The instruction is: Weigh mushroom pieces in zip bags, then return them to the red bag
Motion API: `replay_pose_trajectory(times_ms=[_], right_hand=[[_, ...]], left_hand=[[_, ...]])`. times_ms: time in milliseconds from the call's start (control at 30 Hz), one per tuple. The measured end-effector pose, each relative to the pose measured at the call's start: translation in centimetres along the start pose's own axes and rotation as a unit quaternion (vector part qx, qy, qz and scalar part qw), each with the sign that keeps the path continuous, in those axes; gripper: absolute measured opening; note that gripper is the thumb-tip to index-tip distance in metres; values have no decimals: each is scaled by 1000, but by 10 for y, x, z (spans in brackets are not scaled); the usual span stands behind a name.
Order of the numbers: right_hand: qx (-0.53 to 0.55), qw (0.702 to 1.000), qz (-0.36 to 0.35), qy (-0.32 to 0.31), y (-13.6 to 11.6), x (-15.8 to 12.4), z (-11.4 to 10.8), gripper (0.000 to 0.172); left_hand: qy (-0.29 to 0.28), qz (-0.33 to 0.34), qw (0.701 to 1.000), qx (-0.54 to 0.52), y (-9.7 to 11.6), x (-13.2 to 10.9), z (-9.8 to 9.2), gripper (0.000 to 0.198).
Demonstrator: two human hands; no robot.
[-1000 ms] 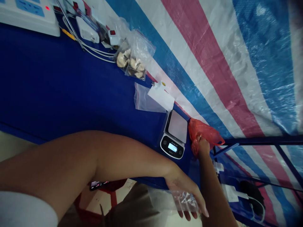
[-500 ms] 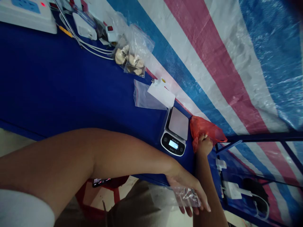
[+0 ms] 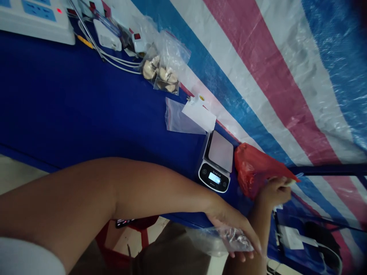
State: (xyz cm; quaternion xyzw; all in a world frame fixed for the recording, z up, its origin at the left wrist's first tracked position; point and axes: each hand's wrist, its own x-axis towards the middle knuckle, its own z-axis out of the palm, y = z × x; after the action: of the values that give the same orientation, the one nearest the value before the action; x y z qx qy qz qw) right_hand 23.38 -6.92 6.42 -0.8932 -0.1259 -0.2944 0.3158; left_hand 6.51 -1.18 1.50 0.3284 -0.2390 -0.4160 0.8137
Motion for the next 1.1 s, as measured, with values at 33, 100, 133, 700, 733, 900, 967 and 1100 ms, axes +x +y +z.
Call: replay_pose_trajectory(times_ms=[33,100,133,700,733,900,967,1100], right_hand=[[47,998,30,-4,1,3,-4,35],[101,991,74,-46,2,8,-12,30],[129,981,94,-106,3,10,-16,28],[314,767,139,-542,-12,-26,-64,40],[312,787,136,-515,-16,-34,-68,41],[205,900,66,-378,-14,-62,-102,42],[154,914,1,-376,-9,-63,-119,40],[64,880,-119,-455,-4,-55,-147,37]], left_hand=[[6,17,1000,-2,0,1,-2,33],[31,48,998,-11,1,4,-5,38],[47,60,997,-17,1,5,-7,40],[189,135,971,-62,12,-16,6,56],[207,150,965,-56,12,-16,6,55],[220,150,964,-25,11,-13,7,50],[192,144,970,-28,10,-10,6,53],[166,132,977,-15,8,-6,6,55]])
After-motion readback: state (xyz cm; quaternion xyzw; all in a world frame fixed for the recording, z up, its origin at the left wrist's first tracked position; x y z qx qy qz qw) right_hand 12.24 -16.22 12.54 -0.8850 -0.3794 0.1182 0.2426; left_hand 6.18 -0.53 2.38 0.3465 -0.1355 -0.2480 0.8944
